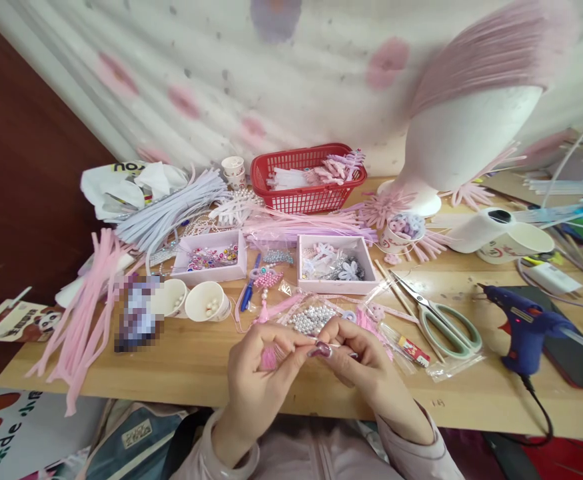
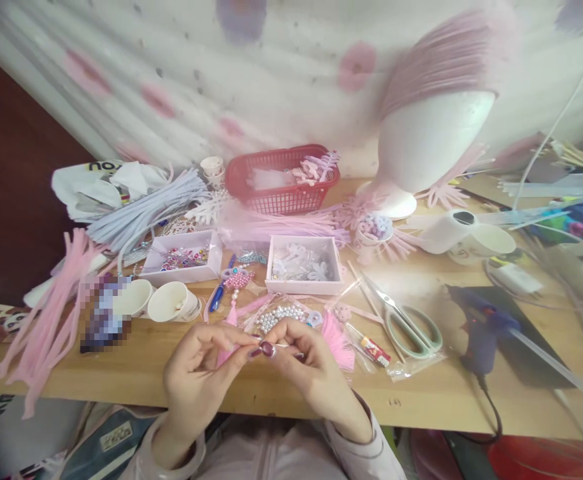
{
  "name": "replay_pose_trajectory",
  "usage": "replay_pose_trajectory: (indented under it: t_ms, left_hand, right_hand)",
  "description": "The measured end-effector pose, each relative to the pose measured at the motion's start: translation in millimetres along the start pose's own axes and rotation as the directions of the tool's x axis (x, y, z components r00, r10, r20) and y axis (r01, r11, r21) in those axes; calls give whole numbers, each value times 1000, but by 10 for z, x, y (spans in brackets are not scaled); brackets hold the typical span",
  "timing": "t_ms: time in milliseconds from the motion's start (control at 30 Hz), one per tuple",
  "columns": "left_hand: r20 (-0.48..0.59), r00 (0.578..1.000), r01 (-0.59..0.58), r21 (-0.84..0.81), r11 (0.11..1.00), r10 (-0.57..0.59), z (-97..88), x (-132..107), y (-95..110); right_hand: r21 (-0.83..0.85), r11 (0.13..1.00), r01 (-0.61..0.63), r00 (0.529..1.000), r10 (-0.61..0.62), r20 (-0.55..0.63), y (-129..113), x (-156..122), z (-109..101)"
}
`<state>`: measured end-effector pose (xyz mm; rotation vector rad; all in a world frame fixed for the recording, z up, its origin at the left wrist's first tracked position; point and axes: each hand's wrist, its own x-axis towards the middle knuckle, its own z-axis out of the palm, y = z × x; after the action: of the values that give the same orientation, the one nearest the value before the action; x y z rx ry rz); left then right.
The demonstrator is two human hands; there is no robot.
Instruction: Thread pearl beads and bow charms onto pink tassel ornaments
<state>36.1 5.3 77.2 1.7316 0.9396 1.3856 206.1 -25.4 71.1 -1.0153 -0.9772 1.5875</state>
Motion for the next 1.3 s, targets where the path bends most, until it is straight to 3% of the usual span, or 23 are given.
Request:
replay_pose_trajectory:
  t_ms: [67, 167, 300, 433, 567, 633, 733, 833, 933, 967, 1067, 1133, 1300]
  left_hand:
    - [73, 996, -73, 212, 975, 58, -132, 265, 8]
    - [278, 947, -294, 540, 789, 163, -310, 818, -13]
    - [470, 882, -409, 737, 538, 26, -348, 1319, -141]
    - [544, 834, -463, 777, 427, -87, -285, 1394, -263]
    - [394, 919, -348, 823, 449, -9, -324, 1601, -257]
    - [378, 922, -282, 803, 525, -82, -376, 1793, -206]
    - [532, 795, -281, 748, 601, -290, -429, 2001, -108]
    - [634, 694, -314, 692, 651, -340, -427, 2004, -36]
    - [722, 546, -237, 619, 748, -425, -419, 1907, -11]
    - [736, 528, -224, 601, 767, -423, -426, 1880, -8]
    - [747, 605, -308, 538, 785, -275, -469, 1844, 3]
    - [760, 615, -376, 514, 771, -207, -498, 1841, 21]
    - [850, 478, -526, 480, 702, -223, -454, 1719, 73]
  right_hand:
    - [-40, 999, -10, 998, 8, -57, 0, 4, -19]
    - [-108, 994, -15, 995, 5, -95, -4, 6, -44]
    - [-123, 992, 1, 993, -15, -115, 4, -5, -73]
    - [-99, 995, -6, 988, -9, -154, 5, -19, -108]
    - [-48, 999, -14, 986, 6, -167, -1, -27, -145]
    - [11, 1000, 12, 980, -10, -197, 0, -28, -163]
    - [175, 975, 141, 946, -80, -315, -13, -25, -203]
    - [284, 922, 263, 893, -121, -434, -63, -20, -275]
    - [314, 901, 301, 868, -122, -481, -118, -21, -356]
    - [320, 897, 306, 866, -122, -485, -130, -23, -376]
    - [344, 884, 316, 858, -111, -502, -146, -34, -403]
    - [371, 873, 317, 853, -91, -514, -147, -41, -398]
    - [426, 835, 348, 839, -75, -539, -154, -49, -380]
